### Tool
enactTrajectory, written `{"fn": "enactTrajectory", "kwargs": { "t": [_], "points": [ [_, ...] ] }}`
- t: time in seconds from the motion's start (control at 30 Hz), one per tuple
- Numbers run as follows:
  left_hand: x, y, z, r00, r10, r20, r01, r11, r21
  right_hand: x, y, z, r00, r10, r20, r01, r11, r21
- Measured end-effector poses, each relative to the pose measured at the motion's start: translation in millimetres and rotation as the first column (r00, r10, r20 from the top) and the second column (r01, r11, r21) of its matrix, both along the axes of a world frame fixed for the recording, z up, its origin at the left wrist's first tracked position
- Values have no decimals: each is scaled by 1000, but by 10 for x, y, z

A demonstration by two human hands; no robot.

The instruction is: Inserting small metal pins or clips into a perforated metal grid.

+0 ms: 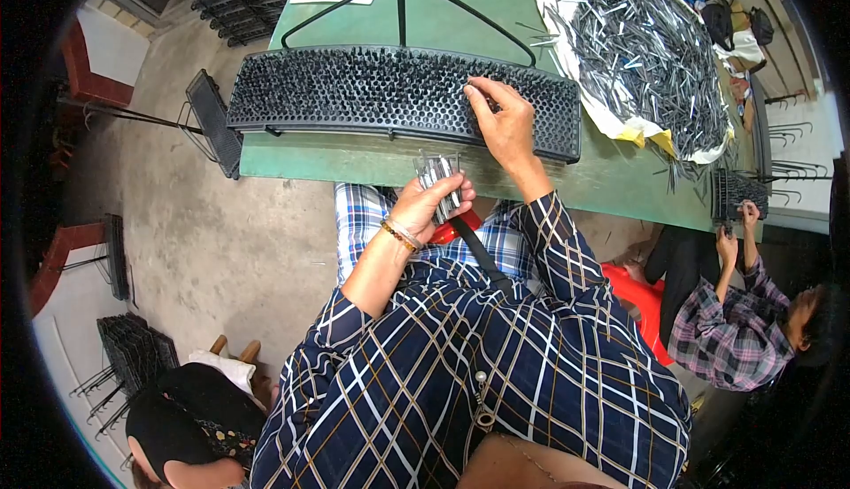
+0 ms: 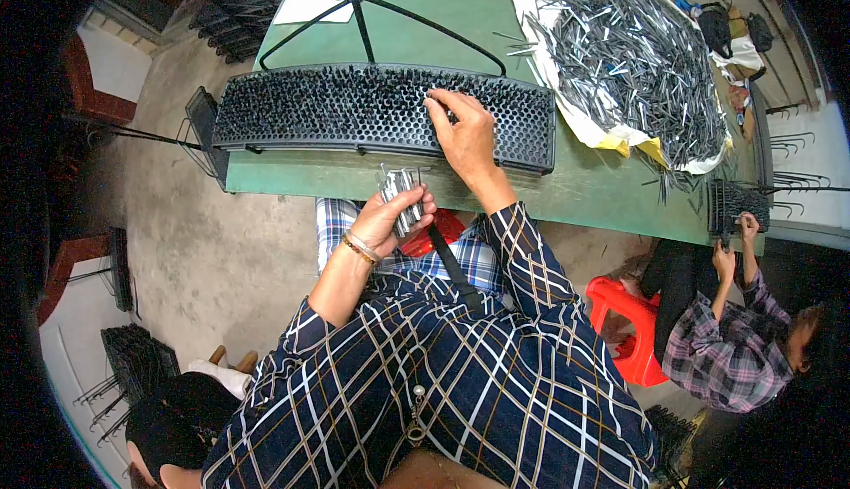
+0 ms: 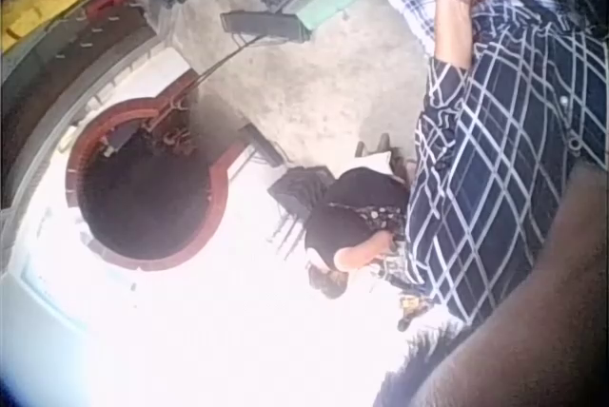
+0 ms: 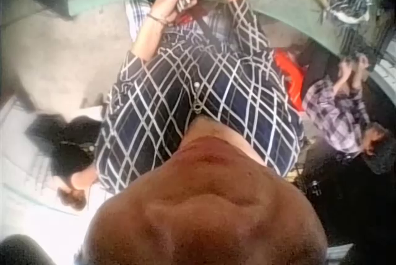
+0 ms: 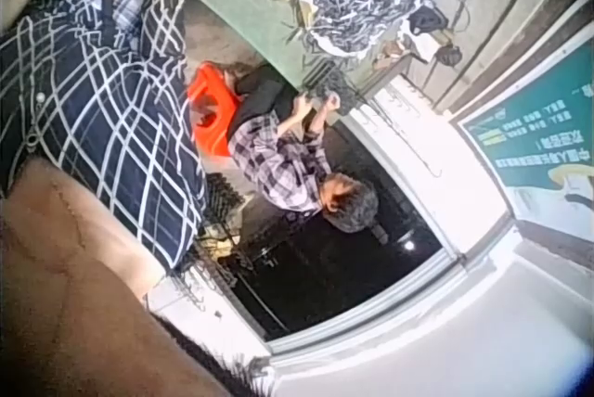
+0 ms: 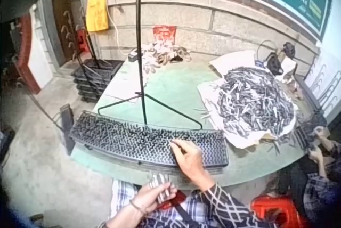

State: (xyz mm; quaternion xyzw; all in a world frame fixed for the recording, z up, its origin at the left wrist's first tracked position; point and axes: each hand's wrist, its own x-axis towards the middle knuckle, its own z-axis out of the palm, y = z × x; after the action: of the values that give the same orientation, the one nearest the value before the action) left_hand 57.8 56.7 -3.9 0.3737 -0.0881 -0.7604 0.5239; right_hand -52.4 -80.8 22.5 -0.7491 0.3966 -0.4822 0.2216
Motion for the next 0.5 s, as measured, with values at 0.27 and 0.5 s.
{"fn": "enactTrajectory", "kwargs": {
  "t": [0.27, 0.5],
  "points": [
    [-8, 1, 5, 1000, 6, -6, -6, 1000, 12, -60, -26, -30, 967, 42, -249, -120, 945, -304],
    [14, 31, -59, 1000, 9, -21, -9, 1000, 2, -34, -26, -30, 954, 111, -277, -194, 936, -293]
  ]
}}
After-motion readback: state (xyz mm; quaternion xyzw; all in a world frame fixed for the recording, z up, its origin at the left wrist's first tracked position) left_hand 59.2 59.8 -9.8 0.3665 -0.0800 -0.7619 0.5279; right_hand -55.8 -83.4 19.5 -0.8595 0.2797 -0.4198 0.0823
